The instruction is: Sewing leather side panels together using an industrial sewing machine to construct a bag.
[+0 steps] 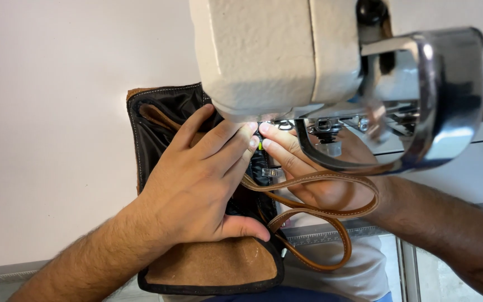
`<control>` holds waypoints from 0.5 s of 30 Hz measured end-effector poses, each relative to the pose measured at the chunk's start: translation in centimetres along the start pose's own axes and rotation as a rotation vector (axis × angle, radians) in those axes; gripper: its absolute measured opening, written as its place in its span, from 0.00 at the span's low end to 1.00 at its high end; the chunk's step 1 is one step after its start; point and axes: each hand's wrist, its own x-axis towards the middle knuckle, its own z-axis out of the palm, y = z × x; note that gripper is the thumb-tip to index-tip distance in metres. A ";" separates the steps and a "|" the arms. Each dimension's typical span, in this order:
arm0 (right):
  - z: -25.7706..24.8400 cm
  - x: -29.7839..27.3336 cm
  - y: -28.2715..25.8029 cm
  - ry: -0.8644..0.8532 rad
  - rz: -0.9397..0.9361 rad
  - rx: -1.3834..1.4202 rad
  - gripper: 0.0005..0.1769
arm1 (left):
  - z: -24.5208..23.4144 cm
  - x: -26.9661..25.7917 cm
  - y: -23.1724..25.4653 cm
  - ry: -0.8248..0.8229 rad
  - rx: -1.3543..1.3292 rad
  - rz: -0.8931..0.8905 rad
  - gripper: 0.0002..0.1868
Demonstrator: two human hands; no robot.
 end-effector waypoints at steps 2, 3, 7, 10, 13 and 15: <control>0.1 0.5 -0.3 0.005 0.043 0.049 0.24 | 0.2 -0.4 -0.3 0.003 0.016 -0.017 0.58; 0.3 0.6 -0.4 0.003 0.042 0.049 0.24 | 0.3 -0.7 -0.5 0.004 0.015 -0.018 0.58; 1.5 0.5 -1.5 -0.005 0.082 0.008 0.24 | 0.7 -2.2 -1.0 -0.018 0.019 -0.035 0.58; 1.7 1.0 -1.7 -0.022 0.089 -0.045 0.23 | 0.7 -2.7 -1.2 -0.019 0.032 -0.040 0.58; 2.0 1.0 -1.9 -0.021 0.064 0.002 0.23 | 0.9 -3.1 -1.0 -0.013 0.032 -0.043 0.58; 2.0 0.7 -1.8 -0.023 0.062 0.007 0.24 | 1.0 -2.7 -1.1 -0.007 0.029 -0.034 0.57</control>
